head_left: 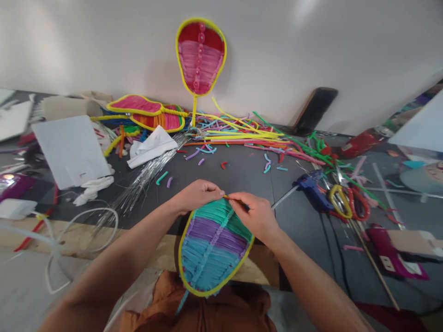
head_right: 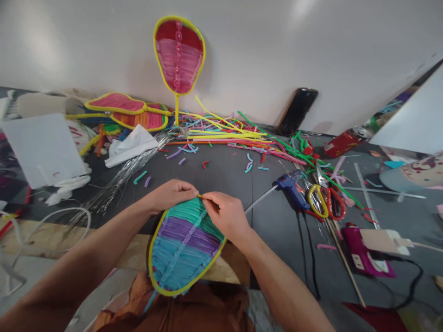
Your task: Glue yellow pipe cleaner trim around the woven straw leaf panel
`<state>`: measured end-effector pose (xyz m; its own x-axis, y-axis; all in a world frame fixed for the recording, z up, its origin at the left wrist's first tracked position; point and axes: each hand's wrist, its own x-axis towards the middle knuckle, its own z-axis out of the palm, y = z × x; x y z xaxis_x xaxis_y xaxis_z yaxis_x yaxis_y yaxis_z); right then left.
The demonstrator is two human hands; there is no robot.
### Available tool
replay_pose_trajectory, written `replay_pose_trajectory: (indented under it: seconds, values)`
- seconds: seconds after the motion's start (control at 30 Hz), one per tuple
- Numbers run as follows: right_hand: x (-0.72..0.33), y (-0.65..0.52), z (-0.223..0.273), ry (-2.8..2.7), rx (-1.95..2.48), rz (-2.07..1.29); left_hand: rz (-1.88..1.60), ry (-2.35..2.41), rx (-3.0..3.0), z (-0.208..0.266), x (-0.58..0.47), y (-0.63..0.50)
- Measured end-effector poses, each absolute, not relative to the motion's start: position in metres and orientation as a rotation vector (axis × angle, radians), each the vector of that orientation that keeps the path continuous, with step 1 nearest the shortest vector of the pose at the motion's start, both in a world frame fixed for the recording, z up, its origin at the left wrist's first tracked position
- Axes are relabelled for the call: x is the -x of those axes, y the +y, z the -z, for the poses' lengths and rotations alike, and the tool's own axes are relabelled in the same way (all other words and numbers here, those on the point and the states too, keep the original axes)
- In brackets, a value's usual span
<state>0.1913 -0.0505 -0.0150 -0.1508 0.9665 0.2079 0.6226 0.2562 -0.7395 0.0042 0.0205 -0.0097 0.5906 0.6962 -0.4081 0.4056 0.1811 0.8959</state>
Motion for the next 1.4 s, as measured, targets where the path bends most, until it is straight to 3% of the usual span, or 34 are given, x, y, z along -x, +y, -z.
replay_pose_trajectory:
  seconds: [0.83,1.13,1.4]
  values:
    - [-0.195,-0.053,0.009,-1.712,1.516,-0.697,-0.415,1.028,-1.189,0.008,-0.004,0.021]
    - [-0.199,-0.049,0.016,-1.537,1.504,-0.961,-0.411,1.021,-1.165,0.005,-0.006,0.020]
    - [-0.192,-0.053,0.015,-1.581,1.476,-0.967,-0.325,1.017,-1.695,-0.008,0.000,0.022]
